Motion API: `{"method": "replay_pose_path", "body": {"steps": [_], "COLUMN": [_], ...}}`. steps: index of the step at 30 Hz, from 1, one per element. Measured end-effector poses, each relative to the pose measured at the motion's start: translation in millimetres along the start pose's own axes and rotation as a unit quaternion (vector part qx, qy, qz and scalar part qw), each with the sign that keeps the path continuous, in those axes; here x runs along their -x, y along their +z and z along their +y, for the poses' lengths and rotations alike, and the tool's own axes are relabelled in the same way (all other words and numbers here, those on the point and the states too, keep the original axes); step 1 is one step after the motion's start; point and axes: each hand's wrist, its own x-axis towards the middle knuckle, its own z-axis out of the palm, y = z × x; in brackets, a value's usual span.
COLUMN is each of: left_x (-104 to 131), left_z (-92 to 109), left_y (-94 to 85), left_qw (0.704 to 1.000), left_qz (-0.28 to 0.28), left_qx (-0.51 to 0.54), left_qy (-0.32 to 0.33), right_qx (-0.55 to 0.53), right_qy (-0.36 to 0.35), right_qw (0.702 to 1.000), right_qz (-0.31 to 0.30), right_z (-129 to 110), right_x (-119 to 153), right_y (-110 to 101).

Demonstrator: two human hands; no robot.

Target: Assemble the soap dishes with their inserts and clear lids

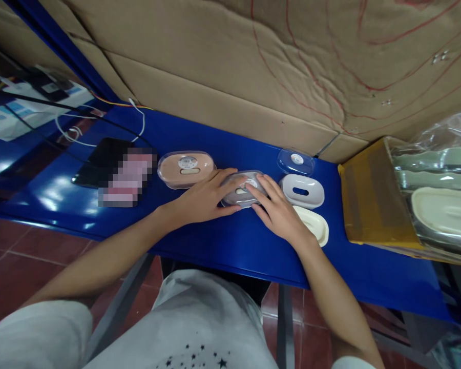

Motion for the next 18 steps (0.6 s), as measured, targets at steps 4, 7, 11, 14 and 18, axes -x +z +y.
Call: {"method": "replay_pose_path", "body": {"steps": [4, 7, 11, 14, 18], "left_x": [0, -4, -18, -33, -51], "left_z": [6, 9, 3, 7, 46], "left_y": [3.3, 2.0, -12.7, -22.7, -9.3], "left_qw": [1.0, 0.998, 0.993, 0.987, 0.988], "left_qz": [0.01, 0.027, 0.006, 0.001, -0.02], "left_qx": [-0.011, -0.051, -0.117, -0.157, -0.144], "left_qy": [-0.017, -0.031, -0.025, -0.027, 0.054], "right_qx": [-0.011, -0.001, 0.031, 0.034, -0.016], "right_qy": [0.029, 0.076, 0.133, 0.215, 0.291], "right_qw": [1.0, 0.996, 0.987, 0.976, 0.956], "right_qz": [-0.003, 0.037, 0.083, 0.034, -0.016], "right_z": [3, 16, 50, 78, 98], "right_x": [0, 2, 20, 46, 69], "right_y": [-12, -32, -63, -79, -85]}}
